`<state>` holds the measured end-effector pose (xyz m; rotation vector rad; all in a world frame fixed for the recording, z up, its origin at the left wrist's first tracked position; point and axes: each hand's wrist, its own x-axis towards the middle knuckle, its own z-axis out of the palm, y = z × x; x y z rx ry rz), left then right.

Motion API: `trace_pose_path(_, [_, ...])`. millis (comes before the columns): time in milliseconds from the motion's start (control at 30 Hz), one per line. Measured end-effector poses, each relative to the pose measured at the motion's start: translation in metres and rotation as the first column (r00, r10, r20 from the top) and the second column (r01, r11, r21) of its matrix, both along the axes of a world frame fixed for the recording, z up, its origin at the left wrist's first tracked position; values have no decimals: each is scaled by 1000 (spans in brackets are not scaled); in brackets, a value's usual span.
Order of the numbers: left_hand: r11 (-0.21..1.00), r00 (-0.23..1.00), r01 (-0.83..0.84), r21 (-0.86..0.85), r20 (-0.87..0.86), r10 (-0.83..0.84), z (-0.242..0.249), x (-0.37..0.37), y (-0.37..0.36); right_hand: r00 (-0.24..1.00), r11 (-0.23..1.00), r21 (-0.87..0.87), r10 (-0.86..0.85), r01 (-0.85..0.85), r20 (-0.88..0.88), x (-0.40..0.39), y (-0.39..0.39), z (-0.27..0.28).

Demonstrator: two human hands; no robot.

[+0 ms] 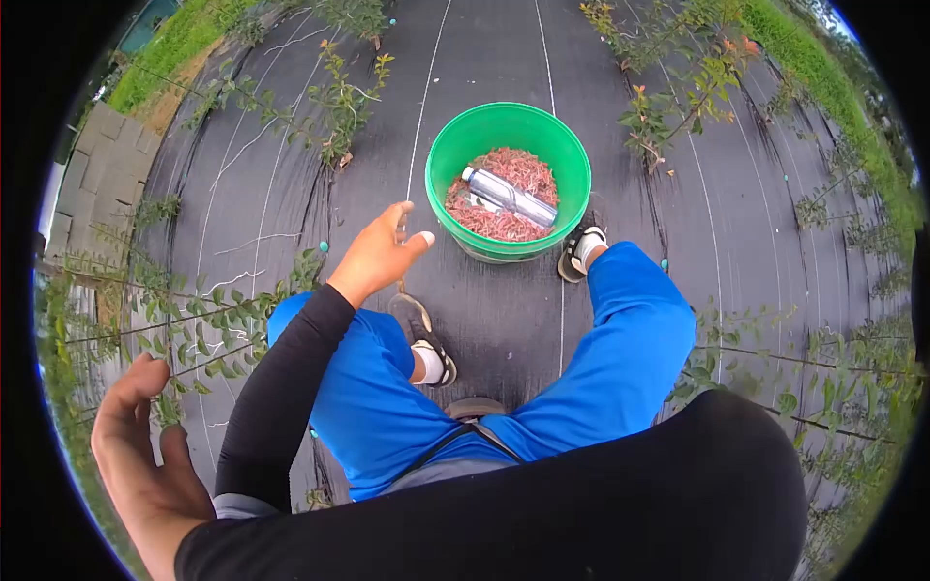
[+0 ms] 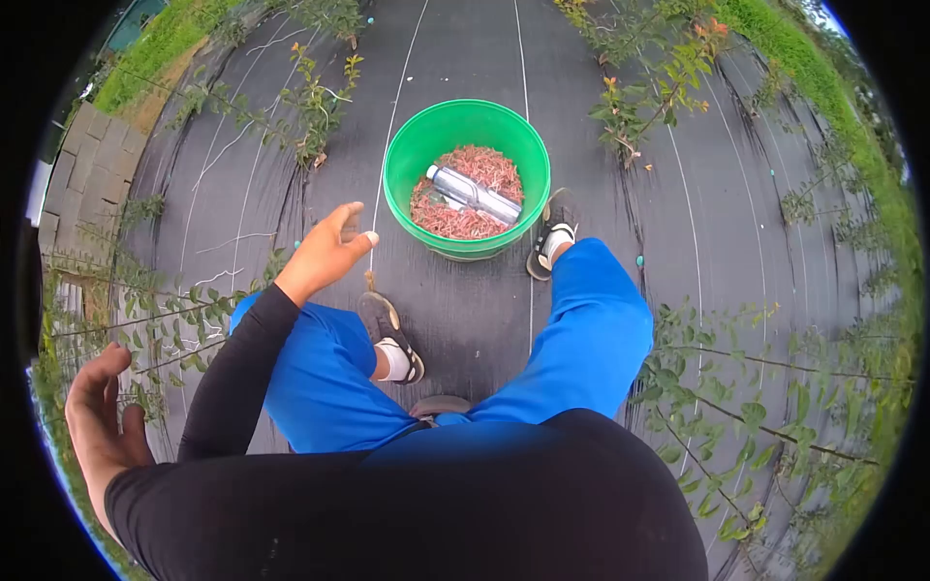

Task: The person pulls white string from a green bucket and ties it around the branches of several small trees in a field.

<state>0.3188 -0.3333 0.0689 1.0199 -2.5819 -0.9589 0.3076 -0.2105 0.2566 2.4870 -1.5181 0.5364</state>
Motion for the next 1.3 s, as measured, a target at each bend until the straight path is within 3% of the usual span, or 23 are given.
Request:
trace_pose_path(67, [912,895,-392,119,-180,408,75,44,61,994,997,-12,-74,73,-85,2,4,-9])
trace_pose_path(133, [616,508,-692,378,-351,786,130,75,102,980,989,-26,-151,148,-130,9,4,-10])
trace_pose_path(267, [573,463,-766,290,-370,806,152,7,114,826,898,-44,-421,438,-375,0,4,-27])
trace_pose_path(300, [591,459,-745,311,-404,791,137,-15,109,736,844,-62,-498,532,-459,-13,-2,-42])
trace_pose_path(333, [824,822,-550,-137,-259,506,114,-42,102,773,777,179,-515,603,-370,-43,-8,-49])
trace_pose_path(367, [905,935,-227,359,-179,306,-11,-74,50,785,755,221,-572,617,-237,-86,-16,-82])
trace_pose_path(400, [638,990,-37,769,-58,128,-133,-106,-2,854,825,249,-520,508,-19,-137,-5,-79])
trace_pose_path(433, [156,902,-162,974,82,424,-177,-124,-16,796,715,405,-603,569,-52,-183,-6,-97])
trace_pose_path(467, [162,902,-145,976,63,426,-172,-131,-26,642,490,554,-759,673,-108,-222,-11,-119])
trace_pose_path(500, [163,911,-166,972,88,402,-163,-134,-35,469,304,574,-868,760,-162,-261,-13,-156])
trace_pose_path(567, [167,916,-196,966,119,384,-140,-142,-53,246,46,626,-940,779,-237,-312,-9,-222])
trace_pose_path(600, [186,935,-192,964,122,334,-123,-148,-61,250,48,628,-939,776,-237,-331,-12,-248])
trace_pose_path(633, [198,952,-194,961,136,275,-112,-156,-69,233,217,827,-966,519,108,-346,-15,-276])
trace_pose_path(667, [185,966,-182,966,141,215,-111,-161,-81,76,417,880,-909,227,411,-356,-14,-298])
trace_pose_path(700, [211,974,-194,958,161,161,-94,-166,-88,41,381,898,-923,219,381,-360,-16,-307])
trace_pose_path(767, [185,974,-206,961,184,130,-89,-172,-109,-373,418,908,-846,-23,381,-361,-34,-303])
trace_pose_path(867, [198,965,-256,946,237,114,-66,-186,-144,-361,424,897,-862,-128,356,-373,-59,-287])
trace_pose_path(900, [204,961,-273,940,258,101,-58,-195,-157,-396,392,910,-863,-134,313,-379,-70,-282])
trace_pose_path(967, [212,954,-296,932,275,123,-45,-218,-179,-442,540,831,-784,-137,436,-397,-91,-278])
trace_pose_path(1000, [223,952,-301,927,278,126,-41,-231,-192,-473,528,838,-778,-134,414,-408,-105,-284])
trace_pose_path(1067, [265,959,-281,922,257,121,-36,-264,-216,-432,664,743,-697,-88,572,-438,-139,-285])
trace_pose_path(1167, [362,952,-275,891,199,233,-48,-308,-255,-492,755,655,-555,41,671,-478,-195,-307])
trace_pose_path(1300, [452,922,-316,834,158,354,-78,-384,-327,-579,753,652,-494,88,649,-547,-279,-339])
